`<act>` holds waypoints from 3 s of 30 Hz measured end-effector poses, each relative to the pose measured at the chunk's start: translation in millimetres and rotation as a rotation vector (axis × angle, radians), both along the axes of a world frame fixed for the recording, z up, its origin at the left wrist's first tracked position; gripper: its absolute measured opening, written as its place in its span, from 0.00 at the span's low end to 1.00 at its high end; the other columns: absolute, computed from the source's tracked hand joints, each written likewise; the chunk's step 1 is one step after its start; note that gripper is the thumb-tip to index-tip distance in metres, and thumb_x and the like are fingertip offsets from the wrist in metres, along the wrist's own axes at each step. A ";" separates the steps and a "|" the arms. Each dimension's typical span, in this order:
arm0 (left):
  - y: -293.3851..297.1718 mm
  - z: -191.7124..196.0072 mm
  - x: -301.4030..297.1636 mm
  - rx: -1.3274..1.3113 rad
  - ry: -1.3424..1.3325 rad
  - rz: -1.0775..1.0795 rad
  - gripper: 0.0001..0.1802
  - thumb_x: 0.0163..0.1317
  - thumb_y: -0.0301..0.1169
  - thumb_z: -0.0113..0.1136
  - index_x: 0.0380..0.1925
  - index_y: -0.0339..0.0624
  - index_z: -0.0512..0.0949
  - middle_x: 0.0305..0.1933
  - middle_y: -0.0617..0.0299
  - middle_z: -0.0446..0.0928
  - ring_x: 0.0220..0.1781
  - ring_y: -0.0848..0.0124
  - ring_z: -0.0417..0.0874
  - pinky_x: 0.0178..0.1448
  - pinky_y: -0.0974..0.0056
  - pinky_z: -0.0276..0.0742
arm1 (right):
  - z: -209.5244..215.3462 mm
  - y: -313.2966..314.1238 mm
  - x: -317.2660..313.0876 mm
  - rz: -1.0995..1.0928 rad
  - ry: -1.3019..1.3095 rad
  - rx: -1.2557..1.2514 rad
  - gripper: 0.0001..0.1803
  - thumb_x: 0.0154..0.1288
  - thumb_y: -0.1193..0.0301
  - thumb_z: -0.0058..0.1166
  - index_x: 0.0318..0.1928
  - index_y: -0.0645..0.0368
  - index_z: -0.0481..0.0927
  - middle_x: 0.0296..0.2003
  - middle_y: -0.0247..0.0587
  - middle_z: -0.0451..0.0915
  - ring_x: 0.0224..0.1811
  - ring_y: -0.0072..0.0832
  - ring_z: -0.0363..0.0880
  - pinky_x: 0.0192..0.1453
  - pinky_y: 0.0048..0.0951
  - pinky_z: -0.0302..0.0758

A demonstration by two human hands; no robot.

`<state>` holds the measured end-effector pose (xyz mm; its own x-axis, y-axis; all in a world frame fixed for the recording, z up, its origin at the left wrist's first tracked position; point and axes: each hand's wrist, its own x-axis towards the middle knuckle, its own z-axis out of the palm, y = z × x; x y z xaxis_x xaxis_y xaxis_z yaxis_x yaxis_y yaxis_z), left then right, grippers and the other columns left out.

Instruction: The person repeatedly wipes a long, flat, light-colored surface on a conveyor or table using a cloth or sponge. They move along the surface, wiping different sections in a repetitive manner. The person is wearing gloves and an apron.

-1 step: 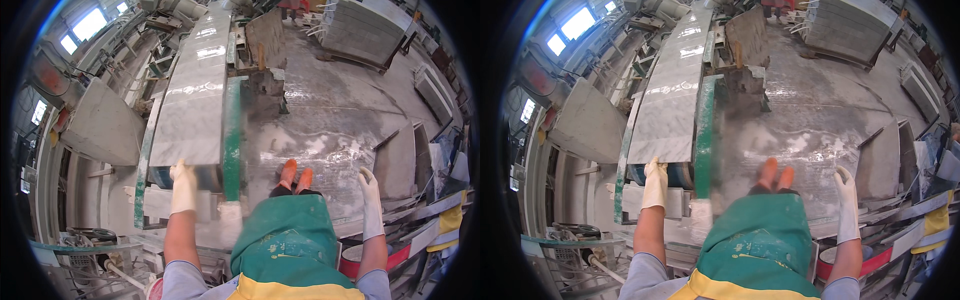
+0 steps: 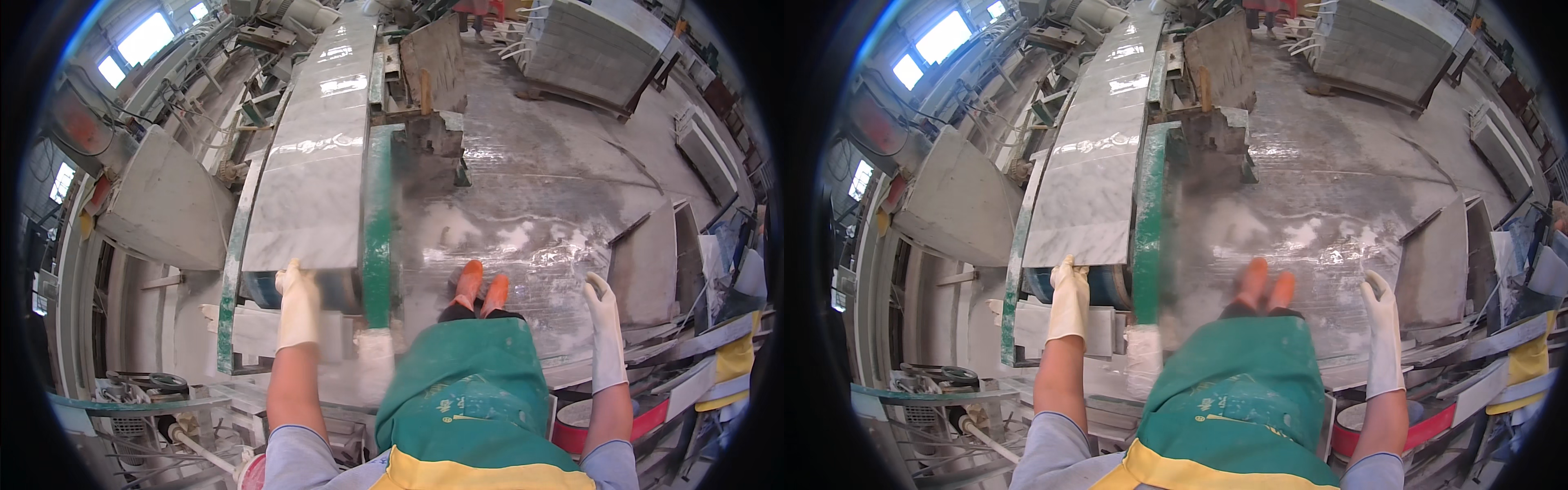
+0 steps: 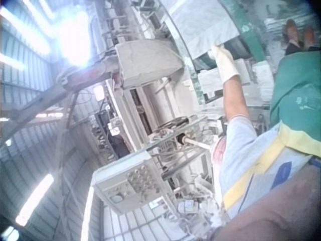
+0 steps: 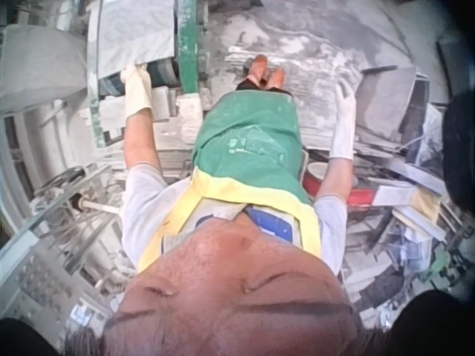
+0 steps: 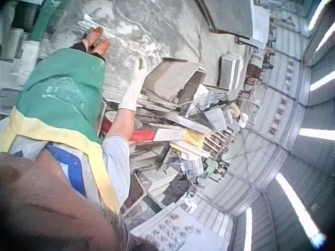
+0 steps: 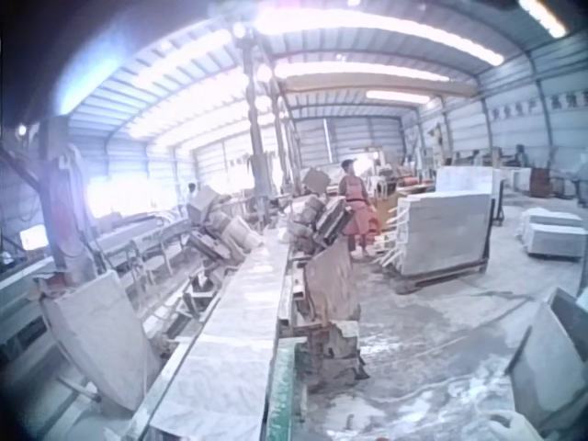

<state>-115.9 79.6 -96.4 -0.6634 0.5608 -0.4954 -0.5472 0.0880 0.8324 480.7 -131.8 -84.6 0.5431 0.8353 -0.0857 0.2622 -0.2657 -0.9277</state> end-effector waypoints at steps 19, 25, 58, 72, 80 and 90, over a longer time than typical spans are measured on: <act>14.0 10.1 -1.9 -0.024 -0.050 0.002 0.20 0.67 0.18 0.49 0.58 0.43 0.62 0.52 0.53 0.74 0.45 0.56 0.82 0.40 0.52 0.80 | -21.0 -32.6 35.7 -0.056 -0.042 -0.049 0.23 0.66 0.70 0.56 0.58 0.69 0.73 0.53 0.48 0.79 0.56 0.31 0.77 0.61 0.28 0.72; 15.6 1.3 1.4 -0.084 -0.019 0.059 0.16 0.57 0.27 0.62 0.46 0.41 0.72 0.39 0.54 0.75 0.28 0.67 0.76 0.28 0.59 0.75 | -13.6 -26.6 36.6 -0.068 -0.058 -0.074 0.24 0.66 0.70 0.57 0.59 0.69 0.73 0.55 0.49 0.78 0.57 0.31 0.76 0.61 0.28 0.72; 24.2 65.3 21.2 -0.149 1.957 -0.993 0.26 0.68 0.47 0.49 0.60 0.43 0.72 0.62 0.49 0.73 0.66 0.54 0.71 0.70 0.54 0.63 | 17.0 -283.8 139.2 -0.732 -1.108 -1.146 0.30 0.72 0.53 0.43 0.67 0.56 0.66 0.67 0.56 0.64 0.68 0.48 0.63 0.71 0.44 0.60; 40.8 8.3 66.1 0.083 1.913 -0.729 0.27 0.67 0.42 0.51 0.63 0.41 0.71 0.67 0.48 0.68 0.72 0.53 0.64 0.77 0.49 0.47 | 17.6 -276.8 108.6 -0.798 -1.103 -1.106 0.29 0.66 0.58 0.50 0.66 0.52 0.69 0.68 0.51 0.62 0.68 0.49 0.62 0.70 0.45 0.60; 37.9 12.1 71.2 0.262 1.846 -0.556 0.18 0.65 0.36 0.53 0.49 0.39 0.81 0.54 0.48 0.80 0.62 0.54 0.76 0.73 0.50 0.56 | 22.0 -273.3 96.0 -0.775 -1.093 -1.097 0.30 0.65 0.58 0.51 0.66 0.51 0.69 0.69 0.53 0.61 0.69 0.50 0.61 0.71 0.47 0.59; 42.9 16.4 72.1 0.418 1.877 -0.472 0.14 0.62 0.32 0.54 0.43 0.35 0.80 0.48 0.47 0.81 0.53 0.51 0.79 0.65 0.47 0.66 | 19.5 -277.6 89.5 -0.754 -1.150 -1.034 0.31 0.63 0.59 0.54 0.66 0.53 0.69 0.67 0.56 0.63 0.68 0.51 0.61 0.71 0.47 0.58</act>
<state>-43.7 122.6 -80.0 0.1068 0.6932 0.7128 0.8927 -0.3825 0.2382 570.2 -409.3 -65.2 0.9226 0.2397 0.3022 0.1639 -0.9529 0.2552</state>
